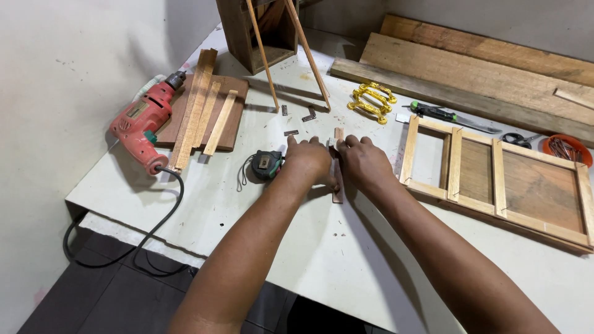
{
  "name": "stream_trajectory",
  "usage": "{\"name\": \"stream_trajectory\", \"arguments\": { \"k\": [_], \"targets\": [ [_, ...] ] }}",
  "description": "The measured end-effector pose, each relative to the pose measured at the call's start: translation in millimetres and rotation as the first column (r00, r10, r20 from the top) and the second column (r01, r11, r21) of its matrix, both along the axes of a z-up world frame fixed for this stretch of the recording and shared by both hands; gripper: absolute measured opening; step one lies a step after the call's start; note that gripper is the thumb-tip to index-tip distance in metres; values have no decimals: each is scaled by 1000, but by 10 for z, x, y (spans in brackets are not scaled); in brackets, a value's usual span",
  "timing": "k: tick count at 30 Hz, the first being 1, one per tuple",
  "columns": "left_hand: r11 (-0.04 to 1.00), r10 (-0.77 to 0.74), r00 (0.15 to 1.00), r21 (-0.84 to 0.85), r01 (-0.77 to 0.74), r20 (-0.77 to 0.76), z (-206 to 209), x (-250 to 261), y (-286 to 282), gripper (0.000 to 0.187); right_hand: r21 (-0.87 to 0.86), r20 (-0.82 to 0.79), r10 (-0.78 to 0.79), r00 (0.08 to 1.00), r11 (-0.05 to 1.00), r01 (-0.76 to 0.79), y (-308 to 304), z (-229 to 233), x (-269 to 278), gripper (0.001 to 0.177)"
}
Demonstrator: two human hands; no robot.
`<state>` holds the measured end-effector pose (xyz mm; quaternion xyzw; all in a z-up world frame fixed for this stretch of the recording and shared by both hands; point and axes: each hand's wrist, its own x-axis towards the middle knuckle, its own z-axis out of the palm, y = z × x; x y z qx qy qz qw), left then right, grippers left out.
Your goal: The person works at a workbench fitting thin wooden slats onto a small wooden frame. They cut and sand a slat with a knife and sanding block, position the slats across the frame, measure them with a tape measure, and hammer nails to secure the slats to the frame.
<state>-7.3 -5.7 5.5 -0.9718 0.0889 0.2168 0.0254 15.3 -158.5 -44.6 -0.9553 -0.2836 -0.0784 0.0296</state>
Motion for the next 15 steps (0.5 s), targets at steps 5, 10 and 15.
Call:
{"name": "stream_trajectory", "arguments": {
  "k": [5,10,15],
  "targets": [
    [1000,4,999,-2,-4,36,-188,63,18,92,-65,-132,-17,991,998,8,-96,268,-619,32],
    [999,13,1000,30,-13,-2,-70,24,0,89,-49,-79,14,997,999,-18,-147,155,-730,36],
    [999,-31,999,41,32,-29,-120,117,-21,76,-44,-59,-17,998,999,14,-11,199,-412,30]
  ]
}}
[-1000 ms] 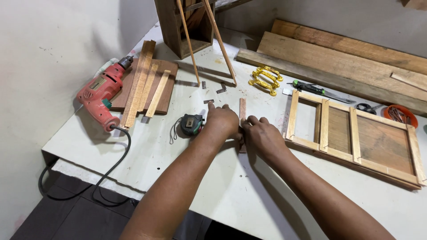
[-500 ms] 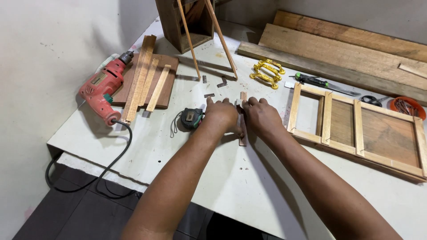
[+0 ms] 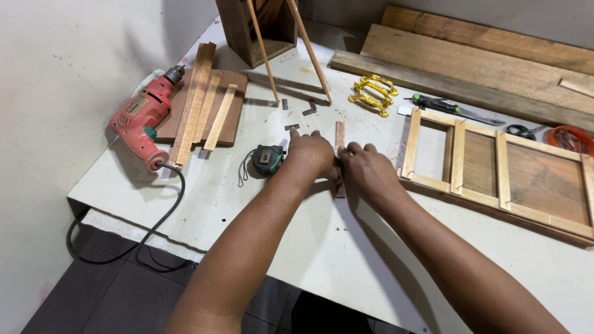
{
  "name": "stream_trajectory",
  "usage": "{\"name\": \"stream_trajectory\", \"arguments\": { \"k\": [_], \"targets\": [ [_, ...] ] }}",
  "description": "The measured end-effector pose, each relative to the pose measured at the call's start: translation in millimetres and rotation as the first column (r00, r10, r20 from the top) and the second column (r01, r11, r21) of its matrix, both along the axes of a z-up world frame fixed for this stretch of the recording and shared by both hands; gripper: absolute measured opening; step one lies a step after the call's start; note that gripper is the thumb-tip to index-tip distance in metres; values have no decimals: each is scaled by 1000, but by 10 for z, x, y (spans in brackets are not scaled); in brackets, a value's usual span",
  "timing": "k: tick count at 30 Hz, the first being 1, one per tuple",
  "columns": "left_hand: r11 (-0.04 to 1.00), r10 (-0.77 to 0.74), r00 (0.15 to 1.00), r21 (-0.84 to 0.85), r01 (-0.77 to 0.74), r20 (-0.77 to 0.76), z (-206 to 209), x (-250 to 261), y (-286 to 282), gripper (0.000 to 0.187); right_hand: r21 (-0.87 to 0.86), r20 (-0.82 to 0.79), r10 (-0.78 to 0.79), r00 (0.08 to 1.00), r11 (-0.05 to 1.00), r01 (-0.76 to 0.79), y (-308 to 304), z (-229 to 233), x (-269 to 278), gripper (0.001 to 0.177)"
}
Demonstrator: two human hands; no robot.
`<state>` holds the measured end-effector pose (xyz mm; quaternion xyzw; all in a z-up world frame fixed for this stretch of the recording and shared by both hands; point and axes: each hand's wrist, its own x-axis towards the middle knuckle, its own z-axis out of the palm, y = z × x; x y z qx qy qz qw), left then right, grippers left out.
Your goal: The person works at a workbench fitting thin wooden slats onto a small wooden frame. They cut and sand a slat with a knife and sanding block, position the slats across the frame, measure them with a tape measure, and hammer nails to secure the slats to the frame.
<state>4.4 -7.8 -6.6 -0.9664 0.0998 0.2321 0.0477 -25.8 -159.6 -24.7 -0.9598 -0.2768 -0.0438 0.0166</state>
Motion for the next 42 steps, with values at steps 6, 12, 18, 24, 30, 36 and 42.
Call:
{"name": "stream_trajectory", "arguments": {
  "k": [6,12,18,24,30,36,42],
  "targets": [
    [1000,0,1000,18,0,-17,94,-2,-20,88,99,85,7,996,995,-15,85,-159,696,24],
    [1000,10,1000,20,-10,-7,89,-46,-9,86,17,154,25,988,999,-28,98,-235,715,26],
    [999,37,999,-20,-37,14,-32,-4,10,70,21,42,73,996,997,-74,3,-20,14,29],
    [999,46,997,-23,-44,64,12,-70,44,90,29,-52,70,996,997,-68,-114,76,-359,24],
    [1000,30,999,7,-30,24,-45,6,19,79,-8,-5,27,1000,1000,-27,4,9,-13,26],
    [999,-16,999,47,18,-34,118,-30,-28,84,98,112,49,992,993,-60,63,-200,725,21],
    [1000,14,1000,26,-14,-16,115,-31,-24,86,12,103,18,995,1000,-19,126,-150,813,26]
  ]
}}
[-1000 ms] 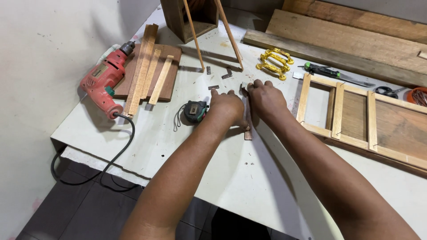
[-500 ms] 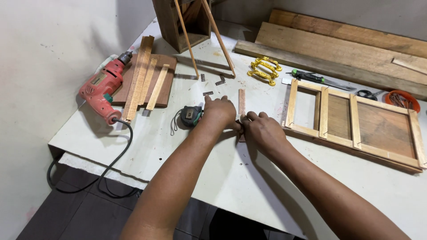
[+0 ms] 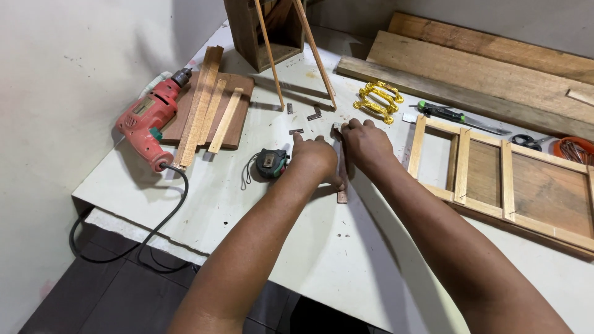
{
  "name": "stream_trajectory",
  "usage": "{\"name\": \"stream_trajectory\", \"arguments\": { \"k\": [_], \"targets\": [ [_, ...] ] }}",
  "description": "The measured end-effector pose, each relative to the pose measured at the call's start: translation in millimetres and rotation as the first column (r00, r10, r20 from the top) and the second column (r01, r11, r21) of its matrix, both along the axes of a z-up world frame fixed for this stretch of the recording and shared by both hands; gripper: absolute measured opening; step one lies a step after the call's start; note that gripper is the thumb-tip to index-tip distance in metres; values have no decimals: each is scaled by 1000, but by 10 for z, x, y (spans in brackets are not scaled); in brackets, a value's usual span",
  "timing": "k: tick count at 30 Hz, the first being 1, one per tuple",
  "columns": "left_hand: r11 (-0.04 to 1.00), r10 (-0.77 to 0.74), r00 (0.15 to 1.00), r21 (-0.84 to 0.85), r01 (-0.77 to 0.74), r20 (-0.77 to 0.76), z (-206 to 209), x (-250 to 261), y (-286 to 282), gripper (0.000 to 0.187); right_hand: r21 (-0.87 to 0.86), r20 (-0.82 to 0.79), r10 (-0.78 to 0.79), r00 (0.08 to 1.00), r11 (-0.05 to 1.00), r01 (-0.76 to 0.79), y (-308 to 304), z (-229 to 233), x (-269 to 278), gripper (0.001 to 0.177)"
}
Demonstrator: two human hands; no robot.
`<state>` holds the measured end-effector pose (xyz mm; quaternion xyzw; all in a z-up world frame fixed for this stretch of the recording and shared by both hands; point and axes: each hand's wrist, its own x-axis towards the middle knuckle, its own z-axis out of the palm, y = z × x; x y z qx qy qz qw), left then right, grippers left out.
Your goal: The person works at a workbench fitting thin wooden slats onto a small wooden frame. They cut and sand a slat with a knife and sanding block, position the slats across the frame, measure them with a tape measure, and hammer nails to secure the slats to the frame.
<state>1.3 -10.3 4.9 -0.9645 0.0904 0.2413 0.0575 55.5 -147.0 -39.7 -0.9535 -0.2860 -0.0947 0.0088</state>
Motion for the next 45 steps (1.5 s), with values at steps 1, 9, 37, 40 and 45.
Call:
{"name": "stream_trajectory", "arguments": {
  "k": [1,9,37,40,45],
  "targets": [
    [1000,-4,1000,-1,4,0,8,-6,1,86,-1,0,-4,1000,1000,4,-35,-38,-70,26],
    [1000,1,1000,-7,-1,23,-143,38,36,79,91,-141,109,984,991,-97,-288,73,-1074,26],
    [993,77,994,-85,-83,-73,-23,44,83,68,-64,-90,59,994,996,-65,-195,110,-906,22],
    [977,107,994,-187,-99,31,-309,190,154,83,-44,-53,62,997,997,-65,-219,61,-1013,26],
    [996,-18,965,-82,41,261,-277,-46,120,65,-67,-16,117,993,991,-118,-303,74,-1357,25]
  ]
}}
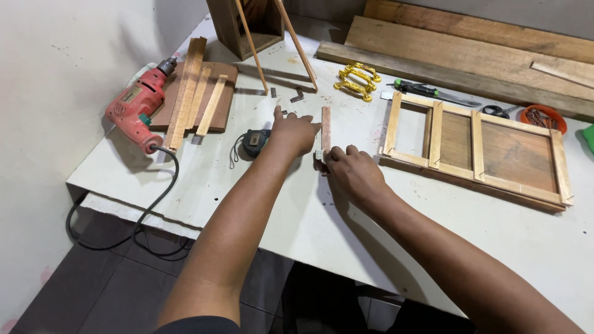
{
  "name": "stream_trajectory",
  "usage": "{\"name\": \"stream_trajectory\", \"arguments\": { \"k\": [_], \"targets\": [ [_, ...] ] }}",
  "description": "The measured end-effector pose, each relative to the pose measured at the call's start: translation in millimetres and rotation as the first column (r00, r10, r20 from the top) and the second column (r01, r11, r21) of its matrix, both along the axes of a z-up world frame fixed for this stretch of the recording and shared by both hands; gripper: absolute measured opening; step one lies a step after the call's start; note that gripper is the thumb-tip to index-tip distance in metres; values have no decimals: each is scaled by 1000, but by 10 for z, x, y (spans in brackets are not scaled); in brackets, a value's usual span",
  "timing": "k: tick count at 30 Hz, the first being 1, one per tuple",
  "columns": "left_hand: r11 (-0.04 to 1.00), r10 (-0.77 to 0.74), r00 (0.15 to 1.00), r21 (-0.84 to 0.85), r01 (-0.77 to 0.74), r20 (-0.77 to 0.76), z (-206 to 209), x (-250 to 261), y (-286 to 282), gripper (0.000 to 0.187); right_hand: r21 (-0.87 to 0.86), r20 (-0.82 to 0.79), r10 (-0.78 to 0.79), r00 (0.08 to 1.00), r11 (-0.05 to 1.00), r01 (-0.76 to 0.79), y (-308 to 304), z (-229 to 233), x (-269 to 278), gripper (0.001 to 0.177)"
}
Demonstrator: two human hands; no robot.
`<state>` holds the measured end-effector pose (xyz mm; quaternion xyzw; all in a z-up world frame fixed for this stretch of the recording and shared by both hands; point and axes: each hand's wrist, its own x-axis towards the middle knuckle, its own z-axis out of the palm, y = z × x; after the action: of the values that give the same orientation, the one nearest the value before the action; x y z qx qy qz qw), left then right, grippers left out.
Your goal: The person works at a workbench fitting thin wooden slats onto a small wooden frame. They cut and sand a slat with a knife and sanding block, position the slats across the frame, measure them with a tape measure, and hammer nails to secure the slats to the frame.
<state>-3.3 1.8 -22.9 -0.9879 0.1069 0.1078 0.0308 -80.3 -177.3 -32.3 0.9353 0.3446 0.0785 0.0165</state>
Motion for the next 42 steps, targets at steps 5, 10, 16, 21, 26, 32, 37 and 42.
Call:
{"name": "stream_trajectory", "arguments": {
  "k": [5,10,16,21,26,32,37,42],
  "targets": [
    [999,15,997,50,-18,73,-34,-97,-62,59,-45,-47,44,998,998,-46,-115,92,-411,32],
    [996,53,960,-89,-29,274,-149,-229,-195,57,61,5,96,995,994,-96,-423,-169,-457,35],
    [959,-64,929,-235,158,364,159,-777,-665,41,145,116,-36,993,989,19,-842,-112,-536,40],
    [879,-224,868,-293,377,443,54,-1008,-1093,31,40,76,-172,982,985,169,-1129,-79,-606,31],
    [874,-251,841,-261,410,479,-127,-1041,-1229,23,61,32,-169,985,984,167,-1213,-122,-618,33],
    [852,-185,827,-333,404,530,29,-1017,-973,25,168,88,-114,990,981,98,-1029,100,-587,33],
    [884,-91,851,-351,308,517,95,-909,-604,22,209,61,-118,991,972,103,-699,335,-522,34],
    [912,210,923,-404,-66,323,156,-829,-400,31,253,-18,-40,999,967,44,-340,176,-246,32]
  ]
}}
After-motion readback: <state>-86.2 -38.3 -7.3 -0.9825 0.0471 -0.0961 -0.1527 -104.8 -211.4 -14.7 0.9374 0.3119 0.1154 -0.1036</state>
